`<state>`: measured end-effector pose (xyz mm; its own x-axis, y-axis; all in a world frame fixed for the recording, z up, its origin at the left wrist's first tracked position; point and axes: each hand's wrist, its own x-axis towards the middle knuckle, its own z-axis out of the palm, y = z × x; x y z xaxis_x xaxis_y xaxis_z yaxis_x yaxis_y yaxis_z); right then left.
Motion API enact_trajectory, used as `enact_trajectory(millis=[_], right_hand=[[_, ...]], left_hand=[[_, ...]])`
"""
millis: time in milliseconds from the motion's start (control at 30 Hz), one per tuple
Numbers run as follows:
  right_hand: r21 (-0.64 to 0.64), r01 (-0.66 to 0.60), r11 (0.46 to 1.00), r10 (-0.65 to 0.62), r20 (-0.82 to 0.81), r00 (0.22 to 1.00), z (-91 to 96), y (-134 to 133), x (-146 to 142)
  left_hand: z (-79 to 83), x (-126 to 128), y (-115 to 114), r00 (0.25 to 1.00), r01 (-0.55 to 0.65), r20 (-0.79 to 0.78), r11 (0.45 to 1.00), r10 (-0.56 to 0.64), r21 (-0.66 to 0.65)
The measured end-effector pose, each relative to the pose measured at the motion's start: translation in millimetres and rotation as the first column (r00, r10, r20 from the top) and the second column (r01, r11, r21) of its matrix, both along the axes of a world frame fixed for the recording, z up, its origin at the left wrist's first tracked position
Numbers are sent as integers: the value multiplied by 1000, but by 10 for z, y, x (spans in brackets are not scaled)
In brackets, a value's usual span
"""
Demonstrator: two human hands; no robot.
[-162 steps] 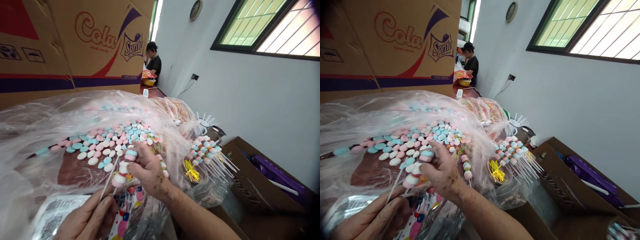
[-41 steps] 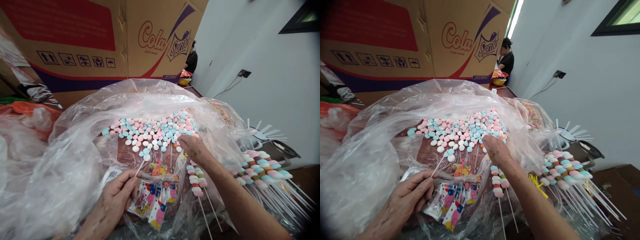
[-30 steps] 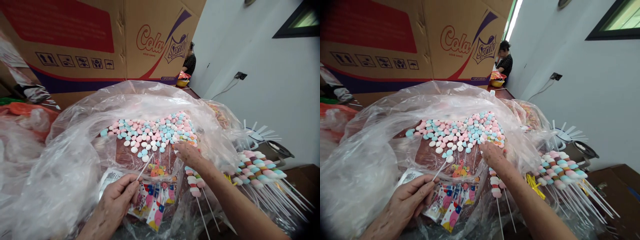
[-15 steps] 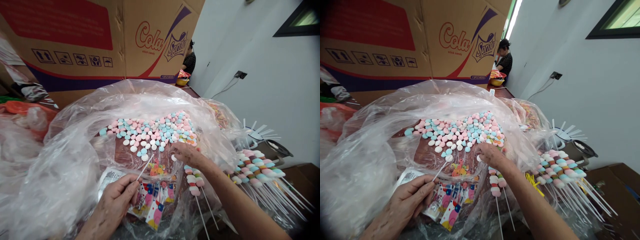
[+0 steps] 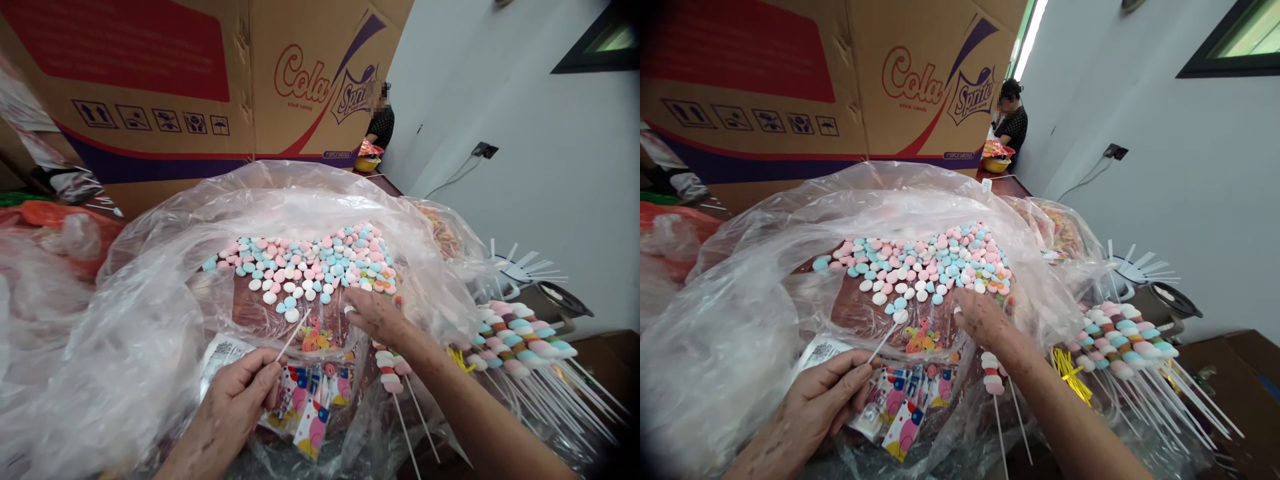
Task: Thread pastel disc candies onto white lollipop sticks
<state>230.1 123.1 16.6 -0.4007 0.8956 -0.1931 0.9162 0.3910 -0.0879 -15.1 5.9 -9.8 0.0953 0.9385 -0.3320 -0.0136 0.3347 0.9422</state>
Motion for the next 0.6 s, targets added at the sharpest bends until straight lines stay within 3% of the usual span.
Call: enact_trajectory(millis=[100, 233, 600], right_hand=[[74, 30, 997, -27, -42, 999, 66, 86, -43], [178, 58, 982, -63, 18, 998, 93, 252, -76], [234, -78, 969, 76, 19, 997, -168, 500, -207]], left_hand=[[38, 7, -8, 1000, -14, 0, 1000, 14, 6], [72, 16, -17, 998, -57, -1, 998, 57, 6], [12, 27, 17, 999, -43, -16, 999, 43, 6]])
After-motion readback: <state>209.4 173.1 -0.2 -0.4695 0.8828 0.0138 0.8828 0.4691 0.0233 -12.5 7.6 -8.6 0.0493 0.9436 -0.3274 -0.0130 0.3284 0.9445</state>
